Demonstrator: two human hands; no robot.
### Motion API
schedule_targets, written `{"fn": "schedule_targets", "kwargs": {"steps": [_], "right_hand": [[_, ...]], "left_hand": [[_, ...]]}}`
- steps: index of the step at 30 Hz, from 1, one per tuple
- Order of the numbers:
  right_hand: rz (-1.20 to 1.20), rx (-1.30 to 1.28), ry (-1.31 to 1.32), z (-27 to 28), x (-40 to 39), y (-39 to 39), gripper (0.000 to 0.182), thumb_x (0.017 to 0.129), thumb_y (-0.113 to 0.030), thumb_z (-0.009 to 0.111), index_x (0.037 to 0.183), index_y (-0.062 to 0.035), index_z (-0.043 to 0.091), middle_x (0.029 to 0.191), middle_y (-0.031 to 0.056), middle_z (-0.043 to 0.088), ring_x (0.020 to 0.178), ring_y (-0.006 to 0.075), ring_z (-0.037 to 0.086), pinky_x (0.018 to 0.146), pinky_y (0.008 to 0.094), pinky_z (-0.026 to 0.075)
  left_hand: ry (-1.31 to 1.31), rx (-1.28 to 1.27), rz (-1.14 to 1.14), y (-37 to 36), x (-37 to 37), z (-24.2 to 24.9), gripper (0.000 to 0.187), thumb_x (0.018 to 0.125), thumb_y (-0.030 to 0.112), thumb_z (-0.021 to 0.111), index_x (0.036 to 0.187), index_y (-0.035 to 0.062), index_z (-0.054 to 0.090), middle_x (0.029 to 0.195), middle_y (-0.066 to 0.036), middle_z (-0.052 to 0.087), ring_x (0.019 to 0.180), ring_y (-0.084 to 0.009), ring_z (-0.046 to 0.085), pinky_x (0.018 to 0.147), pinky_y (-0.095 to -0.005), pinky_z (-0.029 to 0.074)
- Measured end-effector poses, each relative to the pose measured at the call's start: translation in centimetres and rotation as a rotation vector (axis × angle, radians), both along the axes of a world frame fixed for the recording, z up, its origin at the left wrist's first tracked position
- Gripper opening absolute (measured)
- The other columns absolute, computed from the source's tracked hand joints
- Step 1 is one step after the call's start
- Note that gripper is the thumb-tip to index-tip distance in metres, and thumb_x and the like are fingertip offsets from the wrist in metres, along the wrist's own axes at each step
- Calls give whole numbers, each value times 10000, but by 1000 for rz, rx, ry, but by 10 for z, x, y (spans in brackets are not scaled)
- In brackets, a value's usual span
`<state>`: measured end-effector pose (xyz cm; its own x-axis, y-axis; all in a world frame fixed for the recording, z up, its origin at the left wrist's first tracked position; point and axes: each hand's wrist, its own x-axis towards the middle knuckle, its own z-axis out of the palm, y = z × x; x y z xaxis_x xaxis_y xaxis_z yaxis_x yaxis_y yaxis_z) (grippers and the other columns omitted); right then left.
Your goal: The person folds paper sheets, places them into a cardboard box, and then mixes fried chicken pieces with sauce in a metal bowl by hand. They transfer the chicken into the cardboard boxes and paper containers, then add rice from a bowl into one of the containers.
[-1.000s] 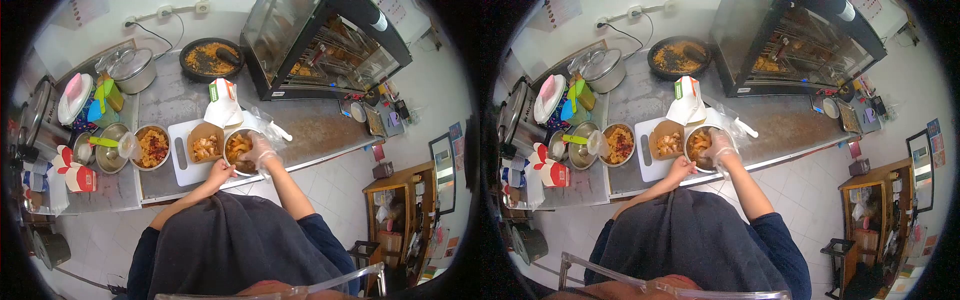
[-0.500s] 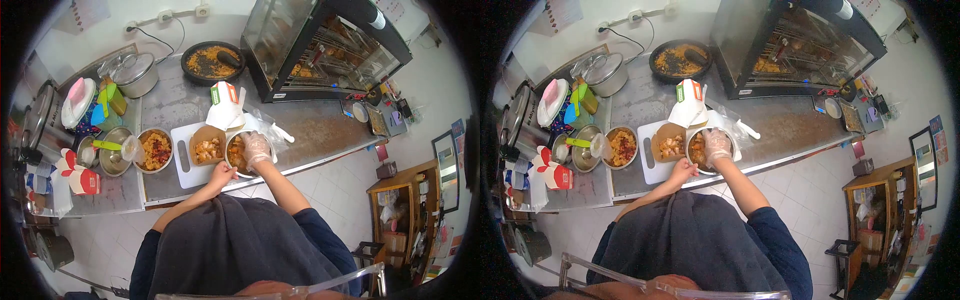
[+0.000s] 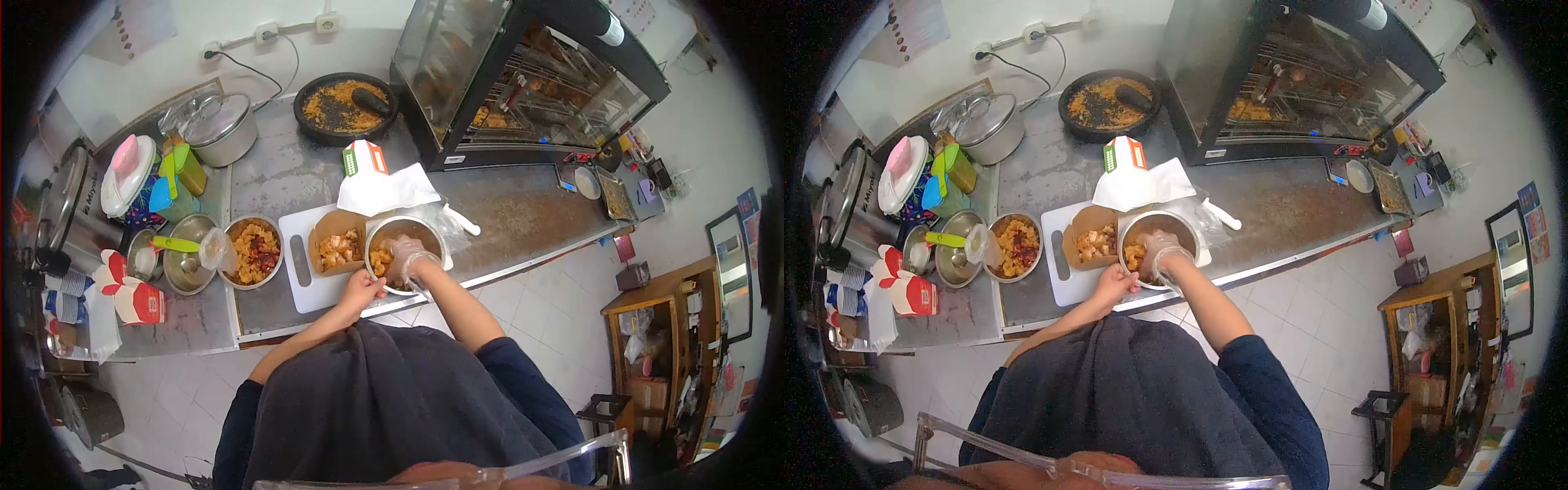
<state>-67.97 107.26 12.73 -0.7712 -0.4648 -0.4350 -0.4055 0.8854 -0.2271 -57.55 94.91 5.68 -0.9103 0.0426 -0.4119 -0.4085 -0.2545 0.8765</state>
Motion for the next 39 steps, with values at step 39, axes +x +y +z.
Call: {"fn": "schedule_targets", "kwargs": {"steps": [39], "right_hand": [[-68,11,-12,2,5,6,962,499,-357,824,1338,-156,397,1221,207,513,1125,336,528,929,404,451]], "left_hand": [[32,-64,12,-2,0,-2,135,884,100,594,871,14,490,723,-72,606,593,-129,582,557,-246,466]]}}
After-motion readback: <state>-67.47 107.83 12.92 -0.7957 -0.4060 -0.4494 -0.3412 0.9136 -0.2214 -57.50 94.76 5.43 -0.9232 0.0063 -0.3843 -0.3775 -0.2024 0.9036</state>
